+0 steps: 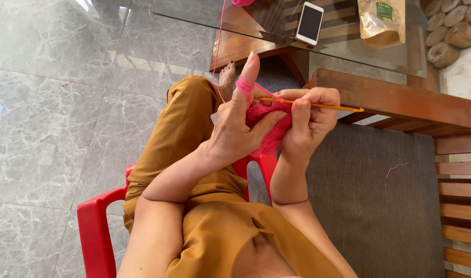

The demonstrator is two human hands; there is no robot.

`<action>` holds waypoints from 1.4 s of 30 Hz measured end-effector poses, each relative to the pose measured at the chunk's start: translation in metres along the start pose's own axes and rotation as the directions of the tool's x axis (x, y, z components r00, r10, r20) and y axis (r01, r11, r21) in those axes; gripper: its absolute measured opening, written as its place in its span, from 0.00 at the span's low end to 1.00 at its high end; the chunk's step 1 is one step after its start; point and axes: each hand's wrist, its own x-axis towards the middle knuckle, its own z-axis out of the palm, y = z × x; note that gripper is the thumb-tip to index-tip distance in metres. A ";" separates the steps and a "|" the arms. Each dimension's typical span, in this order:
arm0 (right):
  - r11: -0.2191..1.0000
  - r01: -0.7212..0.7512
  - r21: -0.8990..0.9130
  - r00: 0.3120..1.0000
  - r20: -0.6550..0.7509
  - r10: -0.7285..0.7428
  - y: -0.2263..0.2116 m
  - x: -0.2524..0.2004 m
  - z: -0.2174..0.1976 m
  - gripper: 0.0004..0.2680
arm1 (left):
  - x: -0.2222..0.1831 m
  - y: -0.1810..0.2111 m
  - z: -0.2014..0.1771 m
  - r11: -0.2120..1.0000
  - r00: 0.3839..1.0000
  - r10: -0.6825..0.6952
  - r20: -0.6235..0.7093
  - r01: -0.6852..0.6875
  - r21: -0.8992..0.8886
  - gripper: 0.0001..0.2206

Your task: A person is crocheting a pink fabric using a crochet hook and pink yarn while sitting at a glass-topped table.

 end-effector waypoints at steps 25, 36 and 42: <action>0.827 -0.191 0.528 0.981 0.072 0.180 0.061 0.004 -0.041 0.07 | 0.001 -0.047 0.025 0.454 0.995 -0.088 0.056 0.090 -0.887 0.36; 0.961 -0.032 0.276 0.994 0.111 0.001 0.018 0.002 -0.032 0.05 | 0.016 -0.009 -0.022 0.774 0.986 0.158 0.046 -0.095 -0.627 0.35; 0.981 0.183 0.066 0.972 0.136 -0.191 -0.004 0.004 -0.014 0.07 | 0.012 -0.016 -0.020 0.843 0.976 0.216 -0.009 -0.191 -0.503 0.30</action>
